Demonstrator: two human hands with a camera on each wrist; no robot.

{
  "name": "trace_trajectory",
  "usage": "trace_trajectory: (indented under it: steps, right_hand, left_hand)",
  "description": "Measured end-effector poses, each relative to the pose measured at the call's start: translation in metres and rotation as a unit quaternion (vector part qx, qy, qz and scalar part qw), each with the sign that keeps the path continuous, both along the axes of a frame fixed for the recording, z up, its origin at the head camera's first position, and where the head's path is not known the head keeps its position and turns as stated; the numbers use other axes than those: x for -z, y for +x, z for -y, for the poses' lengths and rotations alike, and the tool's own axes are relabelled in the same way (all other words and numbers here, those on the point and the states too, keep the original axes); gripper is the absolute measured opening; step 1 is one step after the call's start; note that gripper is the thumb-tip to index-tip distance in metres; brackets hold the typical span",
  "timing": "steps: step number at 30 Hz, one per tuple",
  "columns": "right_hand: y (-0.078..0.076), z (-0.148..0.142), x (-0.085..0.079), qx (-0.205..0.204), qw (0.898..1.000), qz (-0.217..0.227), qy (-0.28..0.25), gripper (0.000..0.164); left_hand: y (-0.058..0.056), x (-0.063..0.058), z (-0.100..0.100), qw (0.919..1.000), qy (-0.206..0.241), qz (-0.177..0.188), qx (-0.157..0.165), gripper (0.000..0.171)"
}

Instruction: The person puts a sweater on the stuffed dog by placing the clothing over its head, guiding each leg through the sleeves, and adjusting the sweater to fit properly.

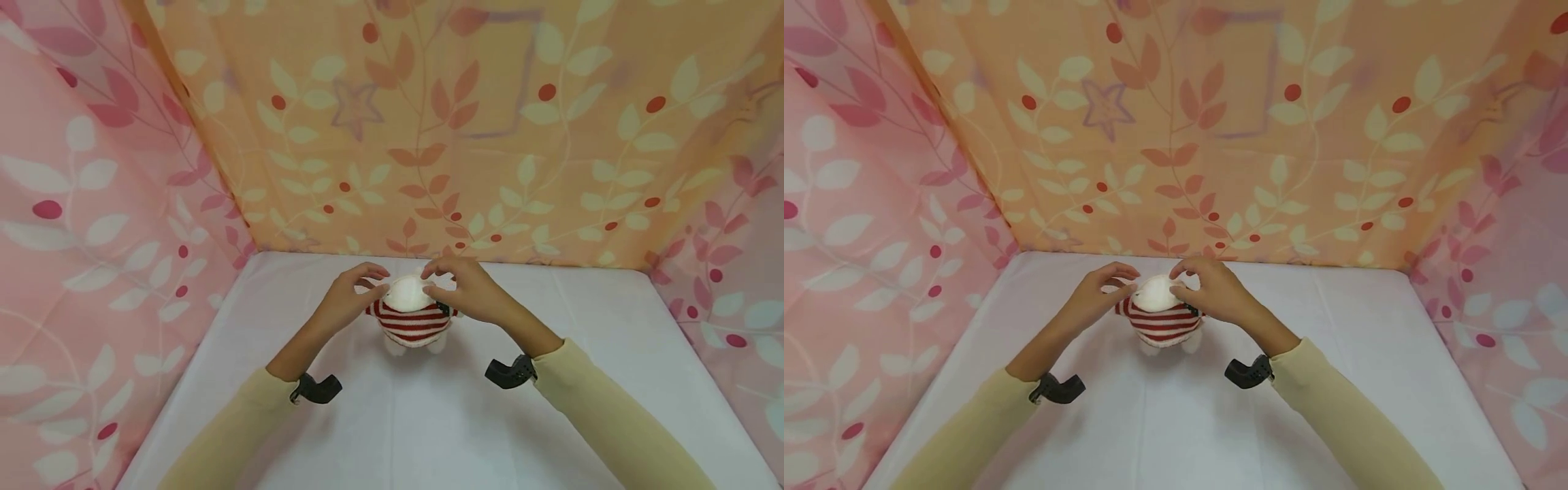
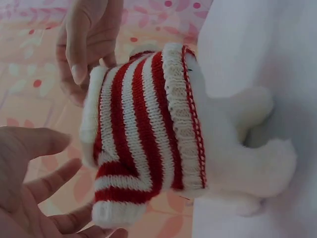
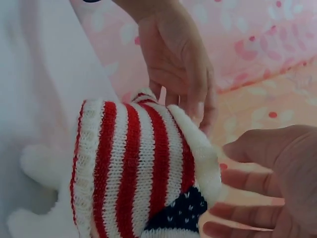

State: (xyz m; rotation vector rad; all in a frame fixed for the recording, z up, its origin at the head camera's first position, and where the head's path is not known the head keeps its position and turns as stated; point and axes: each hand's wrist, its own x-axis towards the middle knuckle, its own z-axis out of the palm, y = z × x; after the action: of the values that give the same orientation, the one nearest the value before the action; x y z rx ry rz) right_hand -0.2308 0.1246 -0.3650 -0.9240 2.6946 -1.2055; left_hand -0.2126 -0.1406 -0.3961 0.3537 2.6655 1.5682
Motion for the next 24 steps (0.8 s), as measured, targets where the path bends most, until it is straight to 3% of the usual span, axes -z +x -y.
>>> trace_trajectory:
  steps: [5,15,19,24]
  right_hand:
    - [0.004,0.005,-0.003,-0.004,0.997,0.015,0.076,0.029]
    - [0.008,0.008,-0.013,-0.005,0.984,0.037,0.175,0.038]
    - [0.011,0.007,-0.017,-0.009,0.978,0.025,0.205,0.043]
    - [0.010,0.005,-0.016,-0.027,0.977,0.052,0.203,0.048]
  left_hand:
    - [0.000,-0.006,-0.009,0.9959,-0.084,-0.003,0.034,0.034]
    - [0.008,-0.020,-0.020,0.9706,-0.229,0.002,0.075,0.048]
    - [0.007,-0.022,-0.022,0.9629,-0.246,0.008,0.110,0.058]
    - [0.004,-0.018,-0.021,0.9616,-0.210,0.083,0.157,0.061]
